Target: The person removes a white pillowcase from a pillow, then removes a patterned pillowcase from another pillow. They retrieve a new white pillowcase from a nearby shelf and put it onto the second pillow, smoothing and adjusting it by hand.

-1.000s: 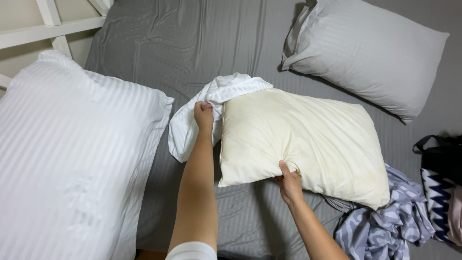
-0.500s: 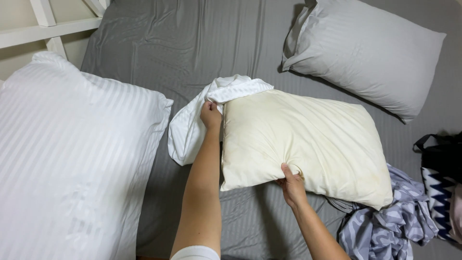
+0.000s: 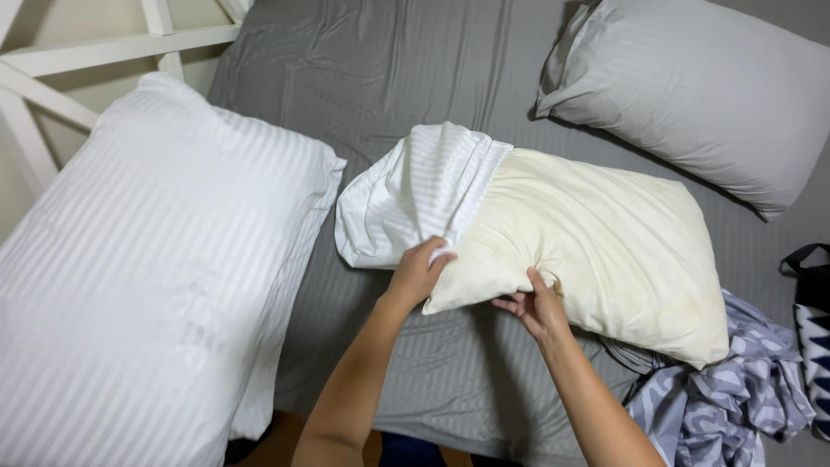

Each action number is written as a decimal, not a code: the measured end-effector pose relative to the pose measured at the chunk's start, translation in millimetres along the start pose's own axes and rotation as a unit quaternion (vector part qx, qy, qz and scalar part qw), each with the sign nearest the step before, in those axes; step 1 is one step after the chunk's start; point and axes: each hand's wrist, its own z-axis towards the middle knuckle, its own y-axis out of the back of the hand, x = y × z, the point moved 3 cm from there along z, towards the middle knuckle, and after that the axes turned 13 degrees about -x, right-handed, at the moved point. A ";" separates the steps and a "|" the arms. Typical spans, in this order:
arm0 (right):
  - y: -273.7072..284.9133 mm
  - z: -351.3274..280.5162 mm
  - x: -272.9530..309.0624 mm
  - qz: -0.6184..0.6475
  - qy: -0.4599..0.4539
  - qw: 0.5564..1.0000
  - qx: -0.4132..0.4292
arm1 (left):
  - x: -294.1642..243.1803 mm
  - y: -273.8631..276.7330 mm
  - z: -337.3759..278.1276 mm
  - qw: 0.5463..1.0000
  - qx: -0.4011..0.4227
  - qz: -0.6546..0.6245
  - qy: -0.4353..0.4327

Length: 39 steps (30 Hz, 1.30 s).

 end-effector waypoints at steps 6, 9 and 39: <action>-9.0 -2.8 -13.1 0.127 -0.065 0.989 0.027 | 36.1 -11.5 -98.6 0.994 0.020 0.073 0.074; -5.9 -8.4 -30.3 0.144 -0.113 0.982 0.036 | 6.0 -44.6 -129.3 0.997 -0.068 -0.031 -0.006; -14.1 -128.1 -83.8 0.061 -0.082 0.918 0.384 | -69.2 -55.6 -285.5 0.979 -0.172 0.057 -0.092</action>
